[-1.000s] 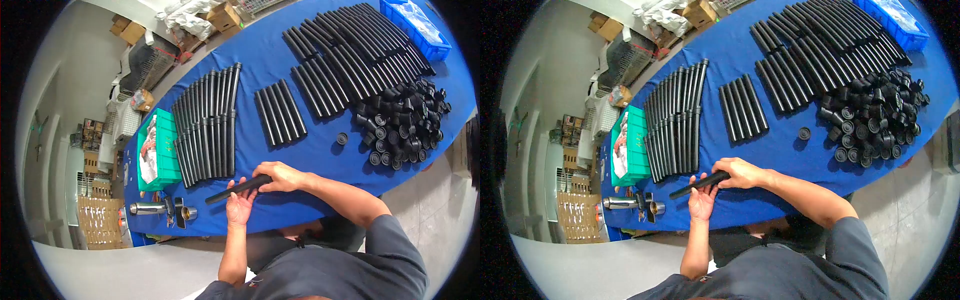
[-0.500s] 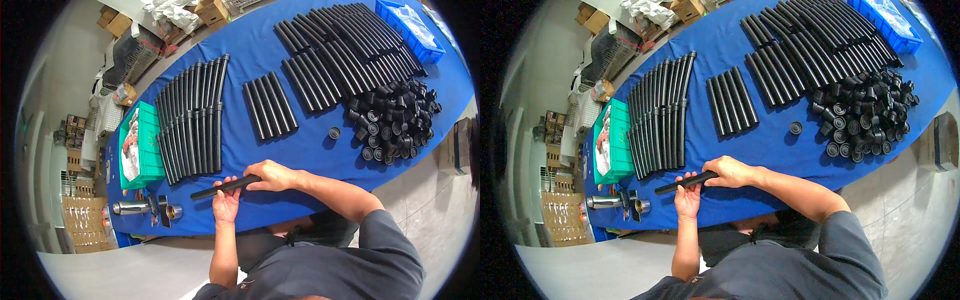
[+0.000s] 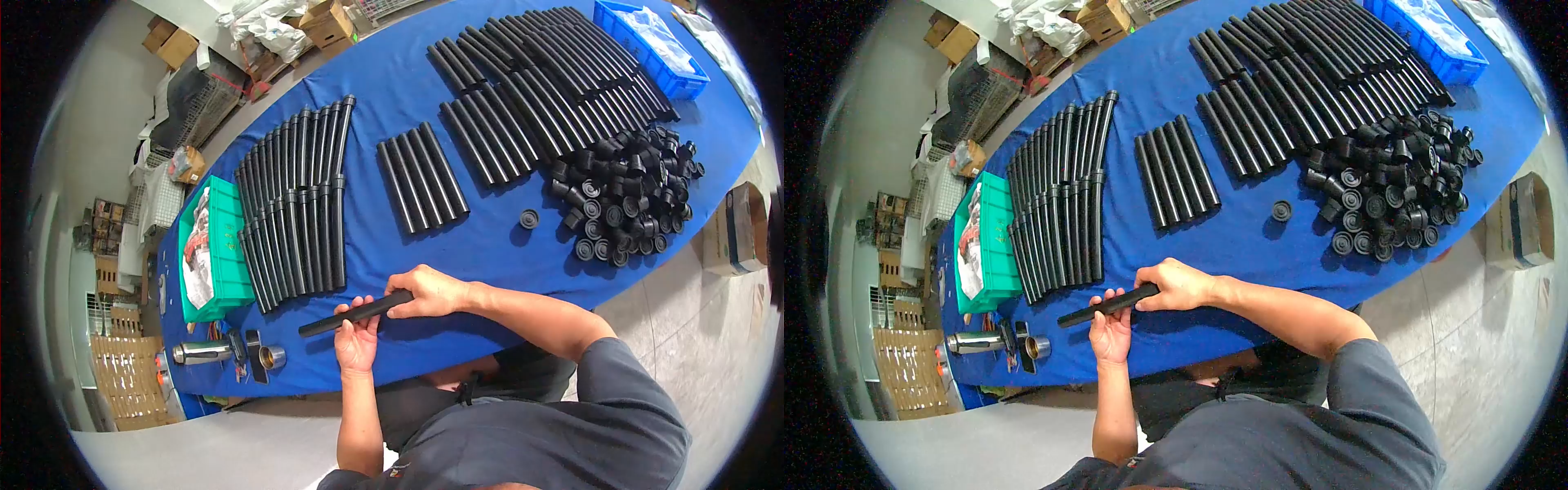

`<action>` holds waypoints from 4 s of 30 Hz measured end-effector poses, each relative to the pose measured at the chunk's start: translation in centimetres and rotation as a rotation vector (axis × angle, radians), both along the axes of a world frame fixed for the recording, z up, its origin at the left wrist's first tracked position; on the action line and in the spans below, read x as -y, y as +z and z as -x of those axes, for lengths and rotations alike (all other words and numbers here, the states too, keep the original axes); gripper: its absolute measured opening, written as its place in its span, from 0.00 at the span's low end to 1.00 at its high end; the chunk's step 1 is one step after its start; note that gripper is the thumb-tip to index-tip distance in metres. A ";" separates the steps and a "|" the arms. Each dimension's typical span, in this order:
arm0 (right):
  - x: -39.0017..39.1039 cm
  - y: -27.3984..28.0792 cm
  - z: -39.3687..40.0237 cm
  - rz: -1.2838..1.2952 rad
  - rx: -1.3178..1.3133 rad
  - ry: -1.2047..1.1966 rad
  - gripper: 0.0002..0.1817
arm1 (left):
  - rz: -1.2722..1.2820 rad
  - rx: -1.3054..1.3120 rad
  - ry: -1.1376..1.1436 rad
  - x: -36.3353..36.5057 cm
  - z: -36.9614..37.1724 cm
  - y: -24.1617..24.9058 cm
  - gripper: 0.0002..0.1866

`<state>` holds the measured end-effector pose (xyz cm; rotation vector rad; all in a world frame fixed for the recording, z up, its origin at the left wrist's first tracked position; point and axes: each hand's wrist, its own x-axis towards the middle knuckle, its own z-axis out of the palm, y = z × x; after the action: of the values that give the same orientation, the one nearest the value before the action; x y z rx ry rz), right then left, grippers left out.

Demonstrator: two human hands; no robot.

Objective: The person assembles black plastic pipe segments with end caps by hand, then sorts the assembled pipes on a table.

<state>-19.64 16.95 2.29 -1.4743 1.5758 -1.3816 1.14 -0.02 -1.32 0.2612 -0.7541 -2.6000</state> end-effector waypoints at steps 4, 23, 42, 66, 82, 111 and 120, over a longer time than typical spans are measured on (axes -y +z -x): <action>0.0 -0.9 -0.6 0.199 -0.243 -0.087 0.20 | -0.038 0.006 0.030 0.0 -0.1 -0.3 0.18; 0.0 0.4 1.1 -0.069 0.354 0.040 0.15 | 0.009 0.006 0.025 -0.2 0.1 -0.2 0.21; -0.3 0.4 2.3 -0.075 0.902 0.051 0.24 | 2.373 0.413 0.056 -0.6 2.6 12.1 0.22; 0.7 -1.0 3.0 -0.178 0.865 0.247 0.32 | 2.268 0.913 0.250 14.4 39.5 4.9 0.20; 0.6 -0.8 2.9 -0.175 0.829 0.226 0.30 | 2.256 1.191 0.065 14.0 41.6 5.7 0.25; 1.2 -1.8 2.9 -0.132 0.654 0.253 0.19 | 2.128 0.499 -0.013 4.9 35.6 9.9 0.21; 2.3 -8.1 1.6 0.260 0.630 0.241 0.15 | 2.351 -0.107 -0.495 -16.7 26.7 7.8 0.20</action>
<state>-21.29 14.69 -5.78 -1.1484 0.8263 -1.7259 -25.57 16.72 6.46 -0.7830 -3.0284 -0.4213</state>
